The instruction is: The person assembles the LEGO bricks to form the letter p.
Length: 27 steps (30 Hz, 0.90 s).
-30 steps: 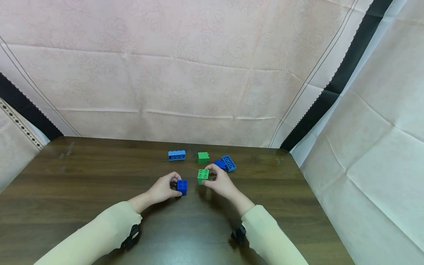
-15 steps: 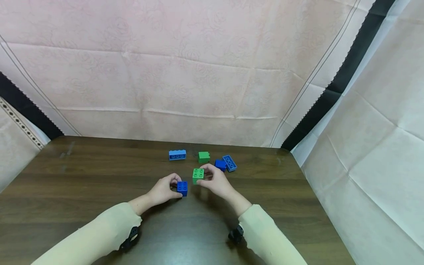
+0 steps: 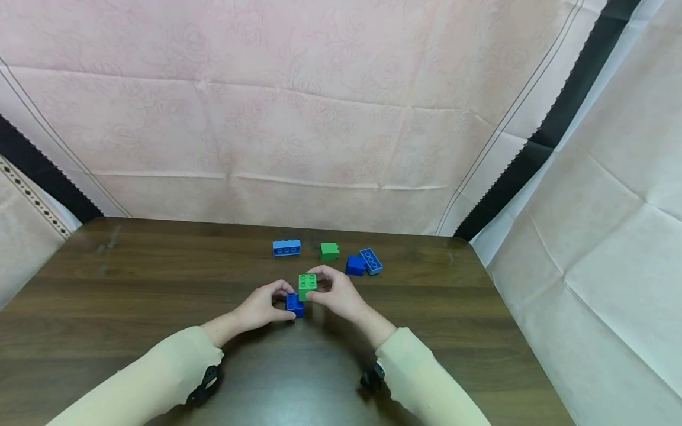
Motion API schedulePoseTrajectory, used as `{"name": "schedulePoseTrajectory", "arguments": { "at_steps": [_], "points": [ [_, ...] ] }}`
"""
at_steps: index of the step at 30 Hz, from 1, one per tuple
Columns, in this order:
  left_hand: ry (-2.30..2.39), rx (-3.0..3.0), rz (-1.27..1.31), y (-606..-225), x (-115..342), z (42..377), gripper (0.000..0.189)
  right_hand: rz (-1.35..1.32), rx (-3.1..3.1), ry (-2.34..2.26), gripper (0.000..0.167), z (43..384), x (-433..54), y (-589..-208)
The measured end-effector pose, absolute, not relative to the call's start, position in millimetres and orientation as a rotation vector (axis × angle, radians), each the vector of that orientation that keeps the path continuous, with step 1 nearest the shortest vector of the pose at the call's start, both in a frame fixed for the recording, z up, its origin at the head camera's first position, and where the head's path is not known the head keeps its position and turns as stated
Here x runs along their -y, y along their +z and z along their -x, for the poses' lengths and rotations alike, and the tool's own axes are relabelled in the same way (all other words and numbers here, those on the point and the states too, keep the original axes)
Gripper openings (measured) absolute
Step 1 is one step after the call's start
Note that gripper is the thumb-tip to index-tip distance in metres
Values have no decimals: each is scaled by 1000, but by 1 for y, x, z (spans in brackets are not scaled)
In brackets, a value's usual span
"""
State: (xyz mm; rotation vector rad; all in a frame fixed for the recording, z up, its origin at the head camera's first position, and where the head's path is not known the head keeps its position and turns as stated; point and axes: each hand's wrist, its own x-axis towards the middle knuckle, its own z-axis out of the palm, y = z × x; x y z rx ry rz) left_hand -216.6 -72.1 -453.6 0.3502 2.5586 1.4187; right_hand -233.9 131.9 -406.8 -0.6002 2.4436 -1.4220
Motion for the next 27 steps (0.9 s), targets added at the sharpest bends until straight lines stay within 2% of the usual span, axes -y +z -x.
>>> {"name": "schedulePoseTrajectory", "arguments": {
  "at_steps": [7, 15, 27],
  "points": [
    [1436, -2552, -438, -454, 76, 215, 31, 558, -2421, -1427, 35, 232, -125, -406],
    [1456, -2519, -474, -455, 79, 212, 33, 596, -2376, -1424, 31, 214, -117, -381],
    [1460, -2527, -470, -456, 79, 212, 31, 655, -2390, -1374, 29, 213, -112, -389]
  ]
}}
